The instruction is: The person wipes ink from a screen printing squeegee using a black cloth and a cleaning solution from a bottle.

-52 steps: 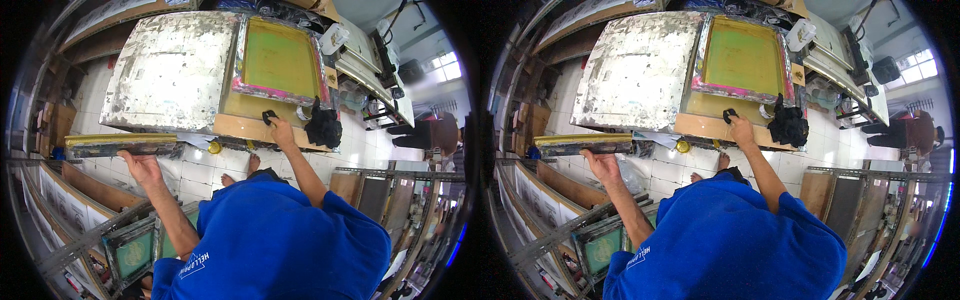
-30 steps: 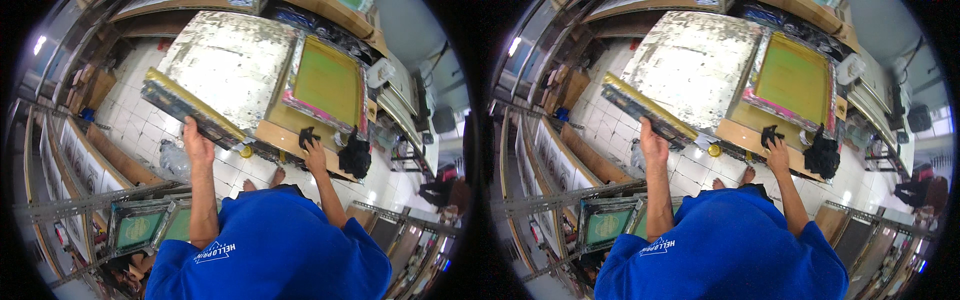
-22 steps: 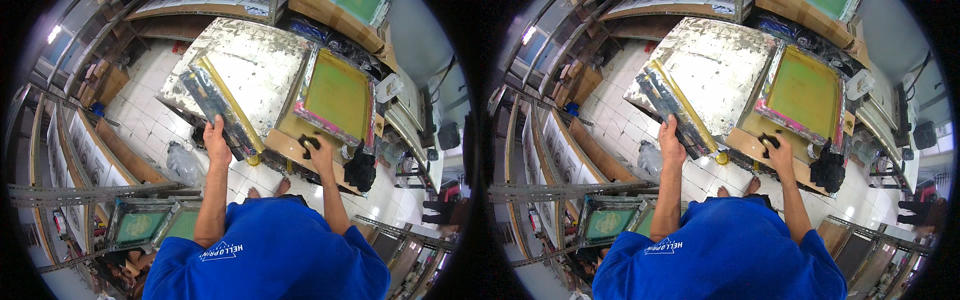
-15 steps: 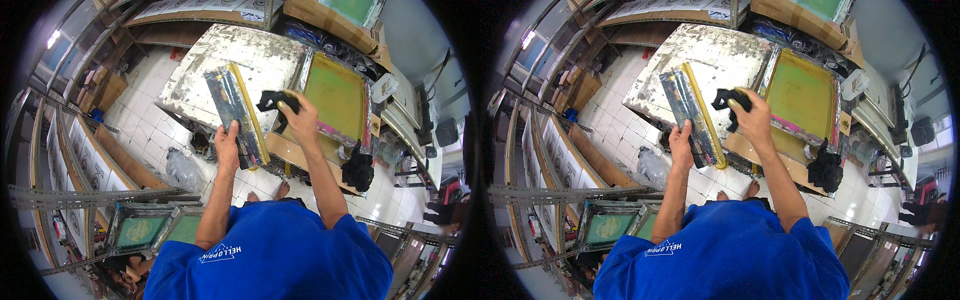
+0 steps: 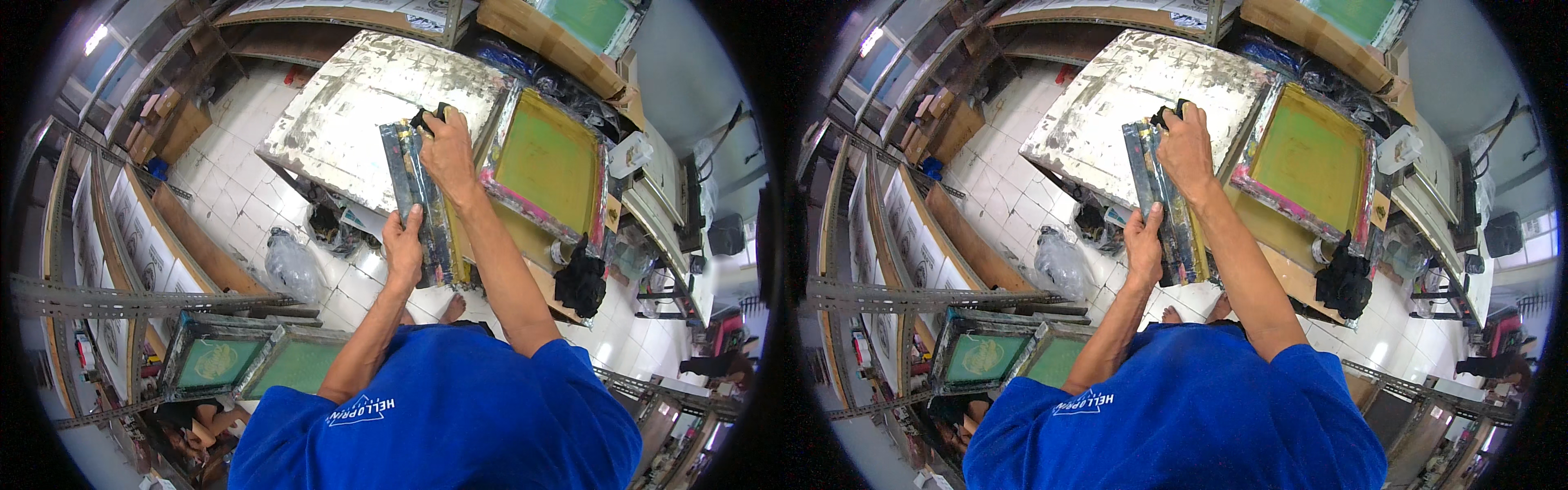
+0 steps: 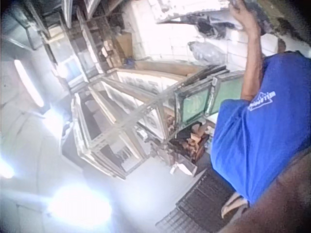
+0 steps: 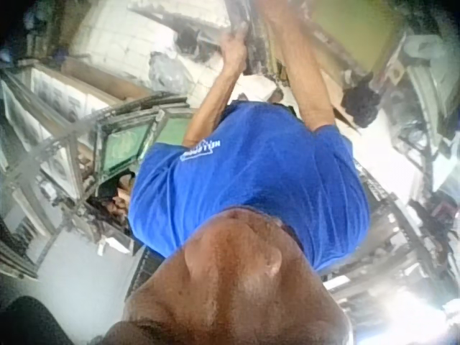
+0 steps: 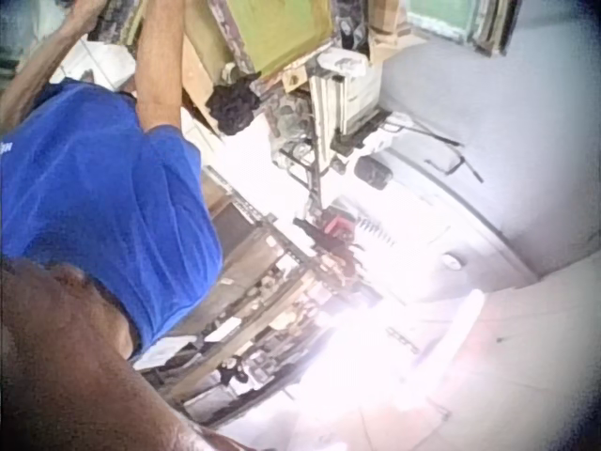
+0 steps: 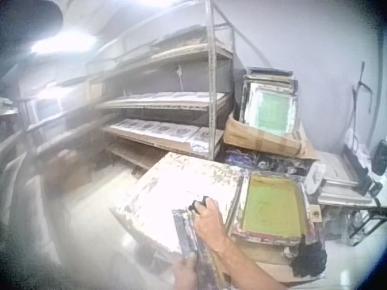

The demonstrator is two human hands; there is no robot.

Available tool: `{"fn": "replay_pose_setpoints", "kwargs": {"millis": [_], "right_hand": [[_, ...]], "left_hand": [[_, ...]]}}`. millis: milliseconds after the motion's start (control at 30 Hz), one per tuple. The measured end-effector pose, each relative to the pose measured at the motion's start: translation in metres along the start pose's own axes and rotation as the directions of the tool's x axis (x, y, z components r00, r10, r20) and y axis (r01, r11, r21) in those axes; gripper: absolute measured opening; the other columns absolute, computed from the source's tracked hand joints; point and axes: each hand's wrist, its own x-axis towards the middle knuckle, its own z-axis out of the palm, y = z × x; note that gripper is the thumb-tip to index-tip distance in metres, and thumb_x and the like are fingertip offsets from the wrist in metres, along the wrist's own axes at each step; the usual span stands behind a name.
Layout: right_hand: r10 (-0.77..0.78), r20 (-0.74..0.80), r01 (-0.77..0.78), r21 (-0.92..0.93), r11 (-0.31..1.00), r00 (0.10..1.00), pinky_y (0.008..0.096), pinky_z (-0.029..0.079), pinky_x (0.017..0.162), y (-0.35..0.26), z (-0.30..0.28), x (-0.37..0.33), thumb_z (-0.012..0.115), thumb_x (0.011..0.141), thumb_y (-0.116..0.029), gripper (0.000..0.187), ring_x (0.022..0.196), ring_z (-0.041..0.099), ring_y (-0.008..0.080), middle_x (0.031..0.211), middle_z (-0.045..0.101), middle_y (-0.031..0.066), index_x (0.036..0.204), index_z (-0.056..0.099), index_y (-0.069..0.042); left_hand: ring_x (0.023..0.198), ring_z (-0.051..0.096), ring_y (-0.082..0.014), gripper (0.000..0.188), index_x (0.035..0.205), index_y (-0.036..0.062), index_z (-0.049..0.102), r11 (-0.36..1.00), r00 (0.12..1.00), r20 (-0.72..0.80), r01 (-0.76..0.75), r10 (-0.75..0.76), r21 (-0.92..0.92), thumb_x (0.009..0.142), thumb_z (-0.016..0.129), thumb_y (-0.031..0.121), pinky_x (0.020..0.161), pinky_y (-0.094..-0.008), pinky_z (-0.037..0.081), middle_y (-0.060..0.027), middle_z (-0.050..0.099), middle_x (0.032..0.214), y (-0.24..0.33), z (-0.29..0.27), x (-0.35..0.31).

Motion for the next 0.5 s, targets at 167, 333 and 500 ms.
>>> {"fn": "replay_pose_setpoints", "kwargs": {"millis": [167,333,500], "right_hand": [[-0.014,0.074,0.017,-0.037,0.999,0.997,0.0446,0.045,0.09,0.0,0.007,-0.014,0.061,0.074,0.002,0.035,0.101,0.053,0.0399,0.101,0.057,0.025,0.107,0.069,0.005],[-0.014,0.178,0.018,-0.021,1.0,0.984,0.0442,0.046,0.088,-0.002,0.012,-0.024,0.059,0.072,0.005,0.033,0.1,0.054,0.0395,0.098,0.057,0.0231,0.103,0.07,0.005],[-0.04,0.294,0.036,0.02,0.999,0.955,0.0452,0.045,0.087,-0.009,0.01,-0.048,0.057,0.072,0.007,0.032,0.098,0.054,0.0399,0.094,0.056,0.0229,0.101,0.07,0.004]], "left_hand": [[0.07,0.044,-0.007,0.023,0.092,0.0017,0.059,0.998,0.999,-0.036,0.016,-0.019,-0.064,0.099,0.061,0.024,0.061,-0.0262,0.039,-0.0002,0.056,0.079,-0.002,0.003,0.002],[0.075,0.05,-0.0101,0.024,0.098,0.0,0.059,0.993,0.996,-0.069,0.05,-0.058,-0.102,0.1,0.058,0.024,0.067,-0.0275,0.043,-0.0035,0.059,0.085,0.002,-0.003,0.002],[0.076,0.055,-0.012,0.024,0.1,-0.0005,0.058,0.982,0.984,-0.144,0.083,-0.107,-0.167,0.101,0.057,0.023,0.069,-0.0298,0.047,-0.0051,0.062,0.086,-0.008,-0.018,0.013]]}}
